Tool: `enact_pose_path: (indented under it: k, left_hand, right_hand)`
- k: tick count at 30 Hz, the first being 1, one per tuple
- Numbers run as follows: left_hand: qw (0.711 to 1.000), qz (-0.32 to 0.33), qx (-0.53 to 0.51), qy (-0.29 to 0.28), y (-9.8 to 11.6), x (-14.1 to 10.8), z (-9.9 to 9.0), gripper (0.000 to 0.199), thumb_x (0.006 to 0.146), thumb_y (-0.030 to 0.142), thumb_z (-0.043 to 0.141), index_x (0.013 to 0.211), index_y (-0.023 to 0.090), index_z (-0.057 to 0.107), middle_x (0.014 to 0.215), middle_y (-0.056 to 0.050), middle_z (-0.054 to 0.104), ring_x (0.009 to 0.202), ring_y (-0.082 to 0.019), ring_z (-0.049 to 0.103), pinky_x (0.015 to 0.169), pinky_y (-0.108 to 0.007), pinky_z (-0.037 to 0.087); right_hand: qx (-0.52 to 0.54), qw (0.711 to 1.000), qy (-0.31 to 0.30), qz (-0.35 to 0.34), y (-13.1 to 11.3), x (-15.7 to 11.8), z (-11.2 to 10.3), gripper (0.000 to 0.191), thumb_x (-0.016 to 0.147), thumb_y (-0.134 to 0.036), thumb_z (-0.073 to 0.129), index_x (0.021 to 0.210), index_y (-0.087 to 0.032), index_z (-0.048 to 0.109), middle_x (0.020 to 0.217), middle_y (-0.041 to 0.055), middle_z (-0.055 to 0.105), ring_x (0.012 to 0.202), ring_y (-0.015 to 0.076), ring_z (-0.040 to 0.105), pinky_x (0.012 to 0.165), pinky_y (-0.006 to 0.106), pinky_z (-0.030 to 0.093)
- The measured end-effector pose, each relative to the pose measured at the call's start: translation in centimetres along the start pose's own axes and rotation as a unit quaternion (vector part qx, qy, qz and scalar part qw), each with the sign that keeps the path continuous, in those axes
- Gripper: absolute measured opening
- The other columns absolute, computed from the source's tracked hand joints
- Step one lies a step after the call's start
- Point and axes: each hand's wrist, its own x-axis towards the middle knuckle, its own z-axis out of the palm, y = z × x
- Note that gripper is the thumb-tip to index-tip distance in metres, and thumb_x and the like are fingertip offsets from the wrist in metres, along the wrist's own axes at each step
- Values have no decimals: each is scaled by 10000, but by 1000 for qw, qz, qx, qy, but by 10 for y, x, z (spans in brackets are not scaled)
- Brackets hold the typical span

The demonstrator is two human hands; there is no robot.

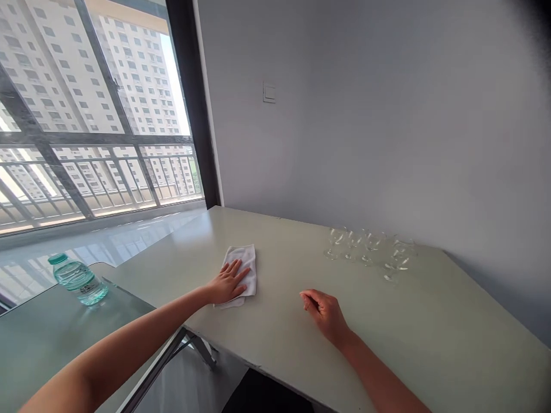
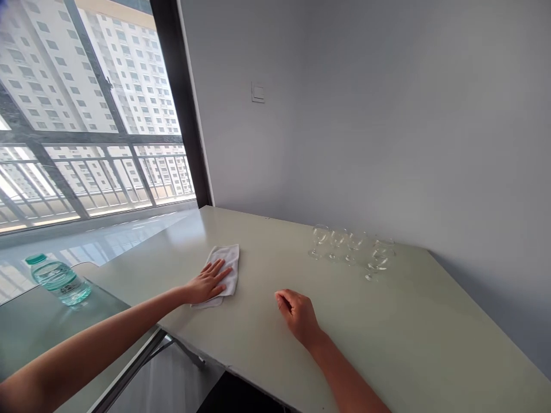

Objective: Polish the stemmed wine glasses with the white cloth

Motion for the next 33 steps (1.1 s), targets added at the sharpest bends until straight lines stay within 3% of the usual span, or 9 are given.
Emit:
enact_pose_path:
  k: [8, 12, 14, 16, 17, 20, 24, 27, 33]
  left_hand:
    - [969, 239, -59, 15, 160, 36, 9, 662, 805, 496, 387, 1372, 220, 187, 1439, -144, 106, 1308, -331, 81, 1032, -513, 102]
    - [947, 284, -152, 21, 207, 44, 11, 687, 722, 522, 502, 1320, 235, 325, 1420, -117, 206, 1293, -350, 128, 1023, -531, 123]
    - [933, 254, -253, 10, 213, 62, 11, 505, 710, 451, 547, 1179, 267, 508, 1314, -68, 411, 1220, -296, 323, 1015, -443, 232]
    - [917, 146, -371, 8, 210, 94, 11, 260, 731, 339, 534, 956, 263, 639, 1069, -31, 595, 1006, -210, 522, 900, -324, 380]
    - [903, 45, -426, 24, 207, 113, 11, 189, 721, 303, 539, 851, 242, 663, 929, -27, 633, 879, -184, 566, 811, -288, 424]
    - [881, -83, -460, 65, 194, 176, 11, 180, 677, 264, 580, 830, 194, 644, 899, -53, 618, 774, -175, 565, 709, -283, 438]
    - [848, -137, -501, 103, 192, 241, 12, 454, 621, 222, 646, 1062, 209, 540, 1180, -72, 498, 843, -148, 545, 697, -234, 426]
    - [813, -165, -550, 102, 207, 271, 15, 601, 627, 269, 655, 1179, 211, 425, 1259, -108, 420, 729, -110, 555, 585, -215, 428]
    - [749, -185, -629, 96, 230, 295, 23, 275, 715, 228, 567, 980, 176, 517, 875, -44, 574, 495, -49, 468, 441, -176, 353]
  right_hand:
    - [-31, 998, 47, 1, 3, 0, -9, 324, 879, -305, 322, 818, -175, 612, 731, 46, 643, 634, 134, 571, 637, 217, 419]
    - [-82, 989, 107, 59, 21, 1, -18, 318, 870, -309, 337, 811, -167, 615, 724, 51, 653, 631, 140, 576, 623, 219, 406]
    - [-100, 981, 136, 100, 32, 2, -25, 328, 863, -334, 347, 793, -163, 617, 692, 50, 650, 598, 137, 566, 596, 218, 397]
    - [-106, 971, 161, 140, 40, 4, -30, 342, 857, -360, 350, 761, -162, 612, 648, 41, 637, 555, 129, 543, 561, 215, 383]
    - [-107, 968, 169, 154, 43, 4, -31, 345, 855, -369, 350, 752, -163, 608, 637, 36, 632, 543, 125, 532, 549, 214, 376]
    - [-112, 962, 180, 172, 47, 6, -30, 348, 852, -382, 344, 745, -170, 599, 624, 24, 620, 528, 119, 509, 527, 214, 356]
    - [-114, 966, 159, 171, 47, 5, -22, 353, 854, -374, 334, 712, -177, 590, 583, 13, 596, 497, 117, 477, 512, 220, 346]
    - [-113, 970, 130, 169, 48, 3, -18, 353, 855, -356, 326, 685, -183, 582, 560, 10, 584, 488, 122, 470, 498, 224, 342]
    - [-167, 968, 60, 176, 53, 2, -15, 312, 848, -297, 339, 692, -196, 590, 623, 16, 629, 544, 139, 537, 514, 232, 331]
